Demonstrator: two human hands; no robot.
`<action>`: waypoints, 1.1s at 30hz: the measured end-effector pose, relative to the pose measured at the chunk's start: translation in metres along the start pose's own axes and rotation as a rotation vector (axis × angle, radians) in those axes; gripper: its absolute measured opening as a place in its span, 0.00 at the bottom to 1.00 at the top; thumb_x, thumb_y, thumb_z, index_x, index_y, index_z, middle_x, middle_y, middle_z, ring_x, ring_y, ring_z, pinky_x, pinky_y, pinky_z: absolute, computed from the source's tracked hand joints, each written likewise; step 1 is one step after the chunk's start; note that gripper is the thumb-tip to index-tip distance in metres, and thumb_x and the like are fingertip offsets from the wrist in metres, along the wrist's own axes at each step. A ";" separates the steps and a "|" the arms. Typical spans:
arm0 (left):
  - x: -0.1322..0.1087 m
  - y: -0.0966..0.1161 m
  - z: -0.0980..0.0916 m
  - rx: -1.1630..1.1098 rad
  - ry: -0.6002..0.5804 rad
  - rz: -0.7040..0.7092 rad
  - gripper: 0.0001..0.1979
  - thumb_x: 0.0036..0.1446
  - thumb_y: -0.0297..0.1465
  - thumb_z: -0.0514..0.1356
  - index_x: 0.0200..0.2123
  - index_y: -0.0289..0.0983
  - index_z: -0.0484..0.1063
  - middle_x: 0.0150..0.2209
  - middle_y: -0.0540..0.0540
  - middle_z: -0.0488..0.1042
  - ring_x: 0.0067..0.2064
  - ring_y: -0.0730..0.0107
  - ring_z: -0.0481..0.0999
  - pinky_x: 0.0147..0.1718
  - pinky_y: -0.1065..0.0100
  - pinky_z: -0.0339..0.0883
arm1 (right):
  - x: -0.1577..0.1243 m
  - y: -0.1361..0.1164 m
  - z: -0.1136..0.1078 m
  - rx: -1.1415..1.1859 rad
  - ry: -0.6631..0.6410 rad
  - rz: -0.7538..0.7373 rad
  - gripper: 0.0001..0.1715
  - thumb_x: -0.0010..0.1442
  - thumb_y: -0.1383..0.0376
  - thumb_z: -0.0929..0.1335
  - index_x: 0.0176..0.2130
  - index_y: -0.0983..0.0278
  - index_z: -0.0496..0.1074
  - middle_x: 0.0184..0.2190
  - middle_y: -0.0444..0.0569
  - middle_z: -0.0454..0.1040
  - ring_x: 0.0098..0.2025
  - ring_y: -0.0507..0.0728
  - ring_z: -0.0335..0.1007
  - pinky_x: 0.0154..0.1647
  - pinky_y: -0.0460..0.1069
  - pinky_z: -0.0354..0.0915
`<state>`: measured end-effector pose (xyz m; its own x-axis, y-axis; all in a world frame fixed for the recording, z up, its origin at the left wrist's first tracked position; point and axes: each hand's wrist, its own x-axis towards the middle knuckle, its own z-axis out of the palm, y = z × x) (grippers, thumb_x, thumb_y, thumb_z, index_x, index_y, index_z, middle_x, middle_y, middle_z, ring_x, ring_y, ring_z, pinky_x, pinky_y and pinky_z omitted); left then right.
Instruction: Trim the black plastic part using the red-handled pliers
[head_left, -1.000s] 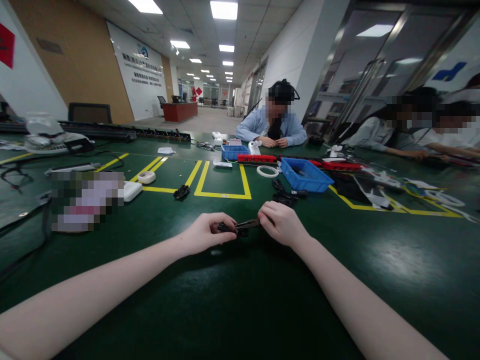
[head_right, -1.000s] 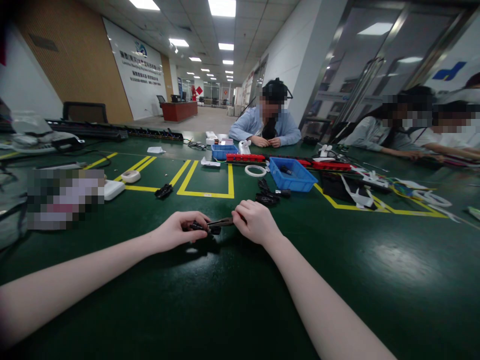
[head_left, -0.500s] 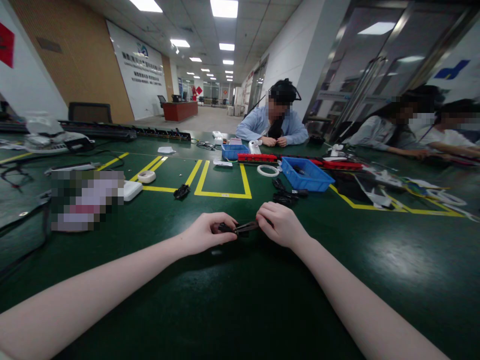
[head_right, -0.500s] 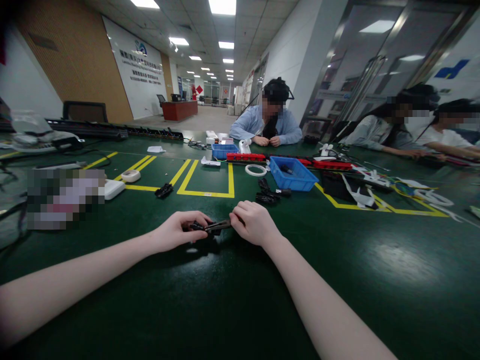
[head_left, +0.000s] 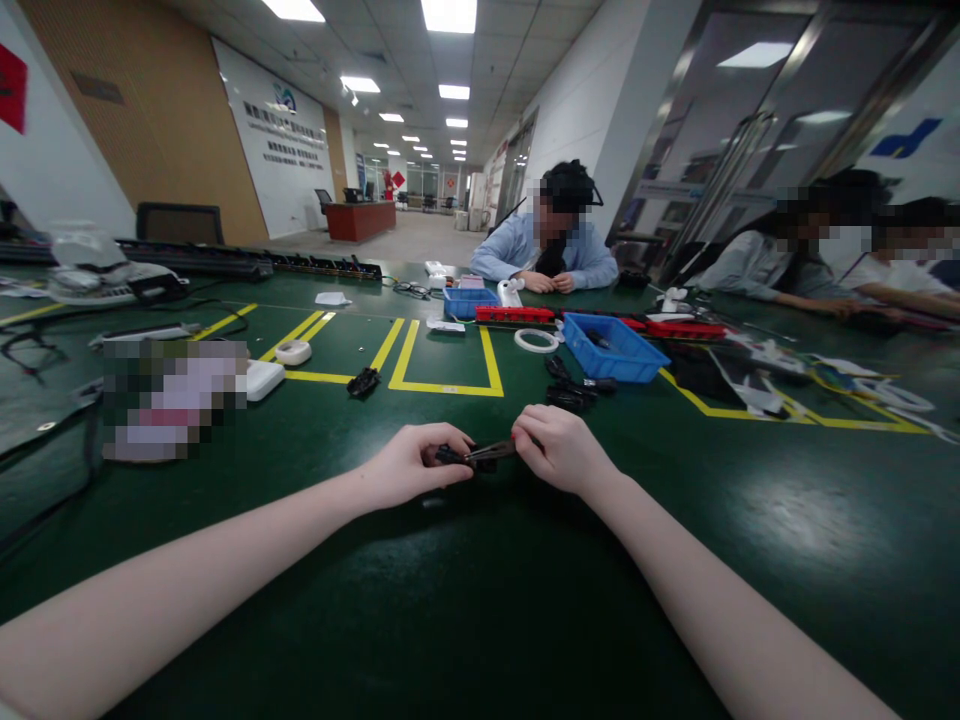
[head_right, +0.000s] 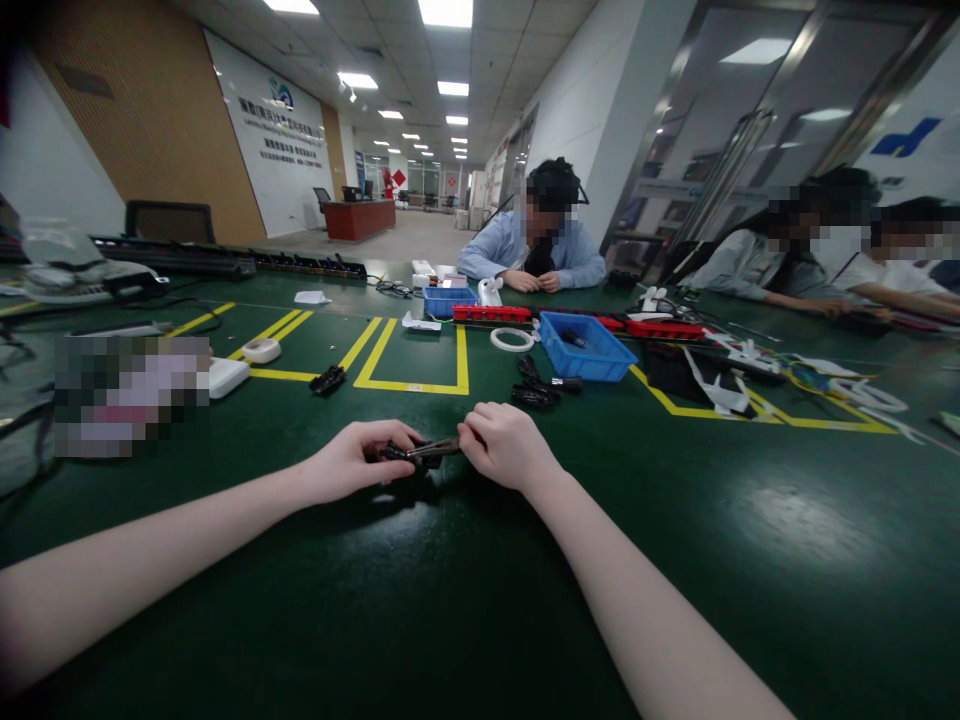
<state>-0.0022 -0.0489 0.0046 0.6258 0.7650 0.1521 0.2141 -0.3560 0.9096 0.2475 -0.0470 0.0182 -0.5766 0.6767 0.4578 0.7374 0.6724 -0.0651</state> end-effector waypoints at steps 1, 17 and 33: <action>0.000 -0.001 0.000 -0.003 -0.003 0.001 0.08 0.56 0.31 0.65 0.38 0.33 0.74 0.50 0.42 0.75 0.30 0.76 0.73 0.29 0.72 0.68 | 0.000 0.000 0.000 -0.002 -0.001 0.000 0.19 0.67 0.64 0.58 0.27 0.64 0.68 0.26 0.48 0.68 0.28 0.54 0.62 0.32 0.50 0.56; 0.001 -0.001 -0.001 -0.010 0.005 -0.025 0.09 0.56 0.32 0.65 0.38 0.33 0.75 0.51 0.41 0.75 0.27 0.78 0.73 0.25 0.73 0.67 | 0.000 0.002 -0.001 0.005 0.011 0.005 0.16 0.66 0.65 0.58 0.28 0.63 0.67 0.26 0.48 0.69 0.28 0.54 0.62 0.32 0.50 0.56; 0.001 -0.002 -0.001 -0.007 -0.011 -0.015 0.09 0.55 0.32 0.66 0.38 0.33 0.76 0.51 0.42 0.75 0.28 0.78 0.72 0.28 0.72 0.67 | -0.002 0.001 0.000 0.024 0.029 -0.018 0.15 0.68 0.64 0.56 0.33 0.63 0.66 0.30 0.49 0.69 0.30 0.54 0.64 0.33 0.50 0.58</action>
<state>-0.0028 -0.0468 0.0032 0.6310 0.7640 0.1345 0.2184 -0.3413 0.9143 0.2499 -0.0477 0.0173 -0.5790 0.6554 0.4849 0.7179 0.6918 -0.0779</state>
